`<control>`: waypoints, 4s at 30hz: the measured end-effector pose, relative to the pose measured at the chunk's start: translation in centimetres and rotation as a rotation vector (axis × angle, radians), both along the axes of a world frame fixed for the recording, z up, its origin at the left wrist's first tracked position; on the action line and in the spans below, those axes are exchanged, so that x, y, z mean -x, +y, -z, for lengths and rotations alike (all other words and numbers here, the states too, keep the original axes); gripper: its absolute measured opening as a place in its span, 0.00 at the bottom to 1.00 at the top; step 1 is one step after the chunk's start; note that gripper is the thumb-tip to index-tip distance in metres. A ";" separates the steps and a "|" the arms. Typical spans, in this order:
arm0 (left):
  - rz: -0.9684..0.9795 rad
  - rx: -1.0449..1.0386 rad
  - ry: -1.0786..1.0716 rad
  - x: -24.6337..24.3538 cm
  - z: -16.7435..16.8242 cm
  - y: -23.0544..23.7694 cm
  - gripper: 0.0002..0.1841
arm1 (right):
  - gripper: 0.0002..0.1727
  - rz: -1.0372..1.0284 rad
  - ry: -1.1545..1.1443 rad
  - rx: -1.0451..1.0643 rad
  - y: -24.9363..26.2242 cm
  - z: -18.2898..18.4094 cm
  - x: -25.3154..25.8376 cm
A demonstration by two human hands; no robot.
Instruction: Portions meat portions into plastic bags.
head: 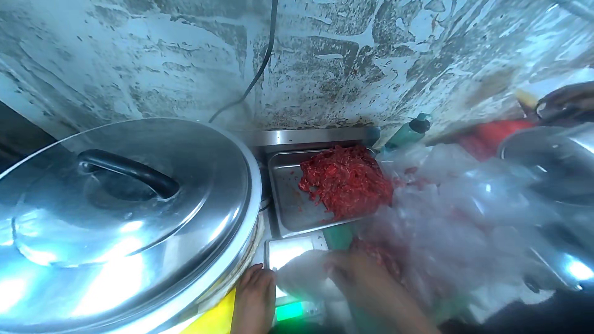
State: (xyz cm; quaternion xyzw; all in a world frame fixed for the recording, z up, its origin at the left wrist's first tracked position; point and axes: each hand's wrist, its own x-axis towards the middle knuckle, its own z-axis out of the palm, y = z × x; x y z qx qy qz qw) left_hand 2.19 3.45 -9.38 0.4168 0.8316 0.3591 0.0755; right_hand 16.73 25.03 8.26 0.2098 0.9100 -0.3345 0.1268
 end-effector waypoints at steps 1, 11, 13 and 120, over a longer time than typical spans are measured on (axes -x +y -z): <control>0.000 0.007 -0.002 0.0 -0.1 0.0 0.11 | 0.13 0.020 0.023 -0.037 -0.2 0.1 -0.1; 0.038 0.032 -0.005 0.0 -0.4 -0.4 0.14 | 0.15 0.175 0.179 -0.100 -1.6 1.5 -0.2; 0.042 0.033 -0.013 -0.1 -0.5 -0.4 0.14 | 0.15 0.164 0.141 -0.059 -1.6 1.4 -0.2; 0.380 -0.438 -0.386 0.6 -13.2 4.2 0.12 | 0.11 0.511 0.927 0.721 -1.8 -1.6 -3.3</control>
